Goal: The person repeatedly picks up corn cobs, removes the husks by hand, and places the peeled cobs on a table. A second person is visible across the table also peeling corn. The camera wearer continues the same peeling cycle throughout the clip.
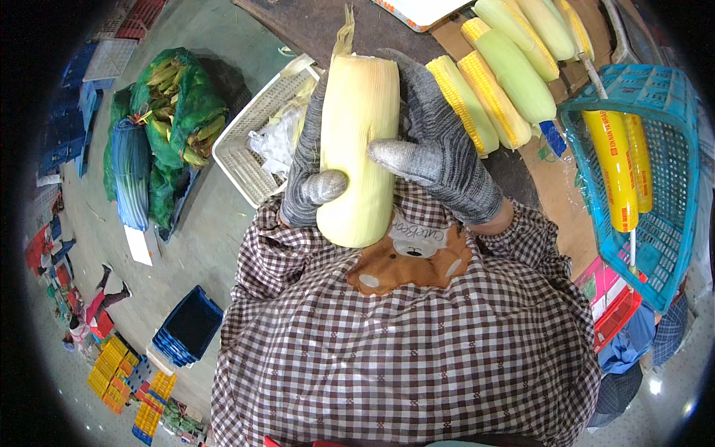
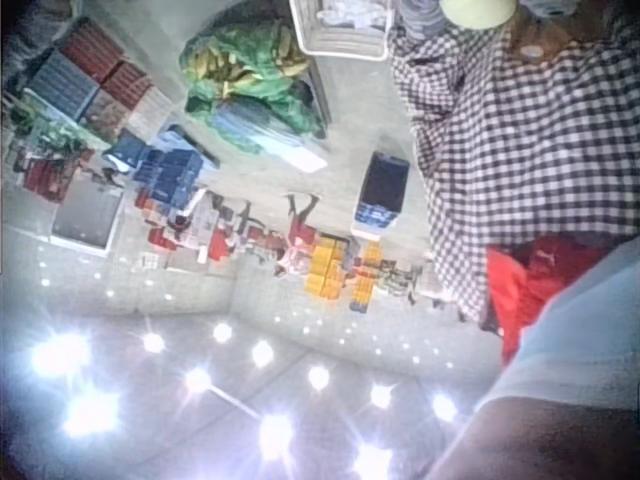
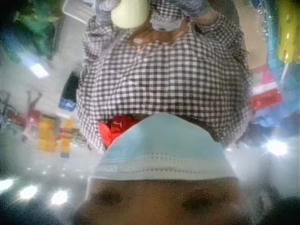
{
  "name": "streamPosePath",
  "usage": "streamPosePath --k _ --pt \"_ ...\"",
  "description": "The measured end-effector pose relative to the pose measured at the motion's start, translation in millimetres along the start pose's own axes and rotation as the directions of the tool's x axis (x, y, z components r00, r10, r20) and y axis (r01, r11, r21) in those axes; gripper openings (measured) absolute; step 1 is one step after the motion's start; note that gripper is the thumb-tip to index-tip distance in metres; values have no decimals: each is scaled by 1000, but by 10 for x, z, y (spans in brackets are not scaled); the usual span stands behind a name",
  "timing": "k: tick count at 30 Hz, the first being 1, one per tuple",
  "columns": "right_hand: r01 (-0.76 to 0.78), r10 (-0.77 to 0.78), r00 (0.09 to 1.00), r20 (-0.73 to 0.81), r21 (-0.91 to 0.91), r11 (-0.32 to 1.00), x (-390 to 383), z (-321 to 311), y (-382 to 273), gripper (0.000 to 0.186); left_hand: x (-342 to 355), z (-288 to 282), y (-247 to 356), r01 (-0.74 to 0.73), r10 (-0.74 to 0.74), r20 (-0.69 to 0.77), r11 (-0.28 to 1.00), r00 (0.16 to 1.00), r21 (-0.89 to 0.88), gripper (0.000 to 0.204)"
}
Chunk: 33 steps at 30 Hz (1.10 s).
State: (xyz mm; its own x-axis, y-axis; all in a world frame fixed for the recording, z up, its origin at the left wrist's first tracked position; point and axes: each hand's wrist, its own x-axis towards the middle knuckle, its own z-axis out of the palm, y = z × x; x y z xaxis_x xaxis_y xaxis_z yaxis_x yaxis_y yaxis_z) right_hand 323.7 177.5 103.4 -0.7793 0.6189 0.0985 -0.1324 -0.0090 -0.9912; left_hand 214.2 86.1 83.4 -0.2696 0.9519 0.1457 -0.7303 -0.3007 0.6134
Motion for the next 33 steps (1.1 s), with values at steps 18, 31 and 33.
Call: streamPosePath --k 18,31,33 --pt "-27 51 983 174 -135 990 16 -167 -26 75 -191 106 -66 120 -76 -149 942 986 314 97" --pt "303 -241 950 198 -400 865 226 -225 -267 31 -74 287 112 294 -269 -398 956 877 4 81" --pt "315 -265 948 175 -398 862 256 -196 -231 28 -91 270 65 266 -254 -413 964 875 -29 81"
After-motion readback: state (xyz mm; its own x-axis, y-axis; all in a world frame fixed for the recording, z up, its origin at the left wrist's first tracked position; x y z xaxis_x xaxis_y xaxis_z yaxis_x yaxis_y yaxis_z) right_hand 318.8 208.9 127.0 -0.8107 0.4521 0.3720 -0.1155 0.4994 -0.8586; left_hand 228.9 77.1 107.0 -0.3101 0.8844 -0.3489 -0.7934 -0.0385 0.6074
